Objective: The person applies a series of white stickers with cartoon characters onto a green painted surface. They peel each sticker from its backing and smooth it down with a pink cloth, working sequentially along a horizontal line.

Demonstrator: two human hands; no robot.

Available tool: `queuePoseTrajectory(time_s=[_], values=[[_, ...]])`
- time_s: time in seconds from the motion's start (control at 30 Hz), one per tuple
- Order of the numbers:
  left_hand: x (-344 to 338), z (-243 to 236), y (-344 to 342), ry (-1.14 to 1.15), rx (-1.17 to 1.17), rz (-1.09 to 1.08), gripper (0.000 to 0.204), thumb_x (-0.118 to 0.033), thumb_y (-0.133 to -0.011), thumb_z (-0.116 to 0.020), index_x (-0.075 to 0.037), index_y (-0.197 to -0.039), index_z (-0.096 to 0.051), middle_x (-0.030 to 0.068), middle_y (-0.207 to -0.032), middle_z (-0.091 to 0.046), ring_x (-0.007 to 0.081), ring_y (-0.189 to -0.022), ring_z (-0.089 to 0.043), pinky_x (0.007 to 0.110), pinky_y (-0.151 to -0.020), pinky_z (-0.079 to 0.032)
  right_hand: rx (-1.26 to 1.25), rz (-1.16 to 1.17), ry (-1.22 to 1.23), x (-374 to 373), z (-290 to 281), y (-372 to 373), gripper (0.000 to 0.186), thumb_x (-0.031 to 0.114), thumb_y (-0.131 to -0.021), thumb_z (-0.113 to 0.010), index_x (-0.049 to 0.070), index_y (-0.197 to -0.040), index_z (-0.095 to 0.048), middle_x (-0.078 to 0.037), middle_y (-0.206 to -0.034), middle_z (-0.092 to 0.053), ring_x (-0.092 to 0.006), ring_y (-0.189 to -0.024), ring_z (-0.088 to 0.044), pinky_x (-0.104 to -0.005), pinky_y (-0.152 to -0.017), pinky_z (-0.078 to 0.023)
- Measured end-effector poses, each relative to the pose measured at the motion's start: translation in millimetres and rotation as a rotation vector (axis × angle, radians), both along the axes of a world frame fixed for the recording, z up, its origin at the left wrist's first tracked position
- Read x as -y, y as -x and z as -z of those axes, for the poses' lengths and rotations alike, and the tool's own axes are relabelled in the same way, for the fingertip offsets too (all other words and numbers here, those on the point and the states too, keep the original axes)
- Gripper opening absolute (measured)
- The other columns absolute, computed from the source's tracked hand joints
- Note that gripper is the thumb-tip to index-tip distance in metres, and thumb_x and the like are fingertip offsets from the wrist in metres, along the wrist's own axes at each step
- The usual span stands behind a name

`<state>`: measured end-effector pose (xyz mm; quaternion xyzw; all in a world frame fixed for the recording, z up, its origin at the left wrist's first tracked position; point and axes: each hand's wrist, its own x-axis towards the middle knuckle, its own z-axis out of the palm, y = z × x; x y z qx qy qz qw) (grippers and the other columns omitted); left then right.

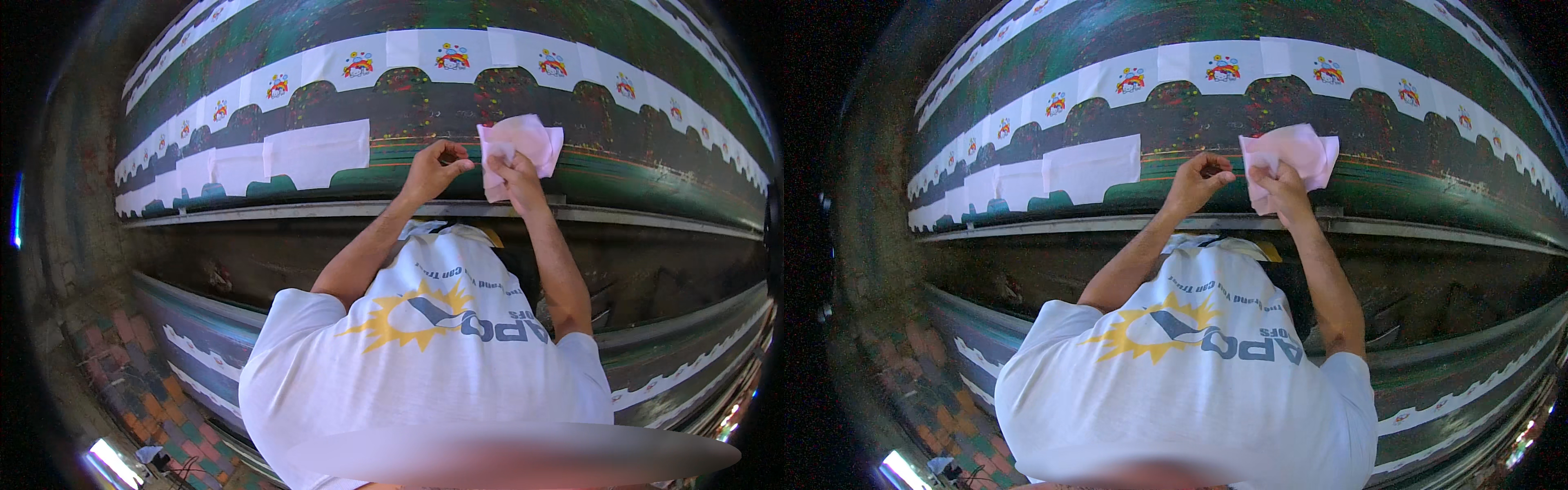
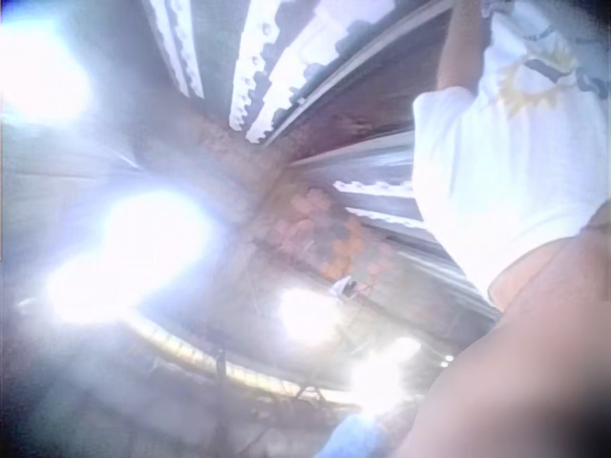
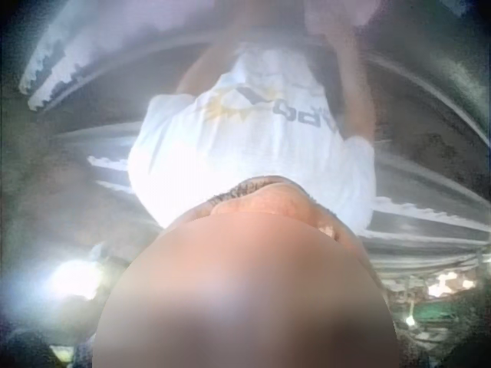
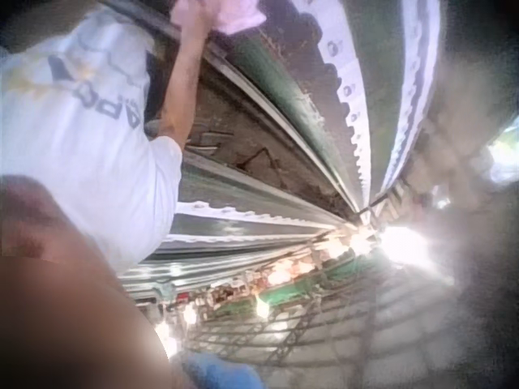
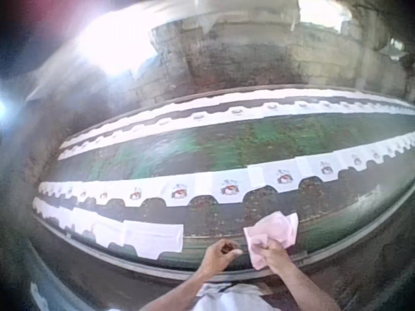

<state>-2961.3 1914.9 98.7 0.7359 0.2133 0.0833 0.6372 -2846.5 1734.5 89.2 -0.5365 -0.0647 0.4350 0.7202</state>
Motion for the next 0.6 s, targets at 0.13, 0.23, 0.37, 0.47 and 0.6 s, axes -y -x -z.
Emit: queuePoseTrajectory(time_s=[0.13,0.23,0.37,0.47,0.6], values=[[15.3,-5.5,-13.1,0.185,-0.093,-0.021,0.023,-0.01,-0.085,-0.081,-0.002,-0.096,-0.063,0.0027,-0.088,-0.068,0.0106,-0.082,-0.063,0.026,-0.073,-0.052,-0.215,-0.067,-0.026,-0.7,-3.5,-0.1,0.028,0.009,-0.095,-0.066,0.005,-0.123,-0.062,-0.001,-0.11,-0.067,-0.0123,-0.099,-0.065,-0.0263,-0.085,-0.052],[17.0,-5.9,-17.1,0.265,-0.092,-0.023,0.022,-0.006,-0.087,-0.079,-0.003,-0.097,-0.06,0.0023,-0.088,-0.067,0.0109,-0.082,-0.063,0.026,-0.074,-0.053,-0.307,-0.032,-0.118,3.5,-1.0,-1.0,0.026,0.011,-0.092,-0.069,0.001,-0.116,-0.064,-0.001,-0.102,-0.067,-0.0091,-0.088,-0.063,-0.0245,-0.076,-0.049],[18.2,3.1,-16.1,0.313,-0.026,0.002,0.02,-0.002,-0.089,-0.074,-0.004,-0.099,-0.056,0.0031,-0.088,-0.063,0.0122,-0.082,-0.063,0.028,-0.072,-0.054,-0.304,-0.005,-0.061,10.5,14.9,-0.5,0.029,0.013,-0.094,-0.066,0.004,-0.122,-0.063,0.0,-0.105,-0.066,-0.0097,-0.093,-0.063,-0.0258,-0.08,-0.05],[10.5,17.6,-10.2,0.337,-0.023,-0.14,0.017,0.0,-0.092,-0.066,-0.005,-0.102,-0.053,0.0037,-0.09,-0.059,0.0125,-0.082,-0.061,0.03,-0.071,-0.054,-0.181,0.13,0.084,21.6,30.9,-18.3,0.032,0.015,-0.099,-0.062,0.005,-0.129,-0.06,-0.001,-0.113,-0.066,-0.0115,-0.104,-0.062,-0.0292,-0.09,-0.05],[-8.9,45.9,-10.2,0.003,-0.116,-0.088,0.009,0.004,-0.09,-0.062,-0.003,-0.097,-0.06,0.0061,-0.088,-0.064,0.0129,-0.077,-0.062,0.029,-0.067,-0.052,0.234,0.329,0.286,51.6,53.4,-56.8,0.031,0.019,-0.1,-0.059,0.002,-0.127,-0.061,-0.005,-0.113,-0.067,-0.0144,-0.101,-0.062,-0.0318,-0.09,-0.048]])
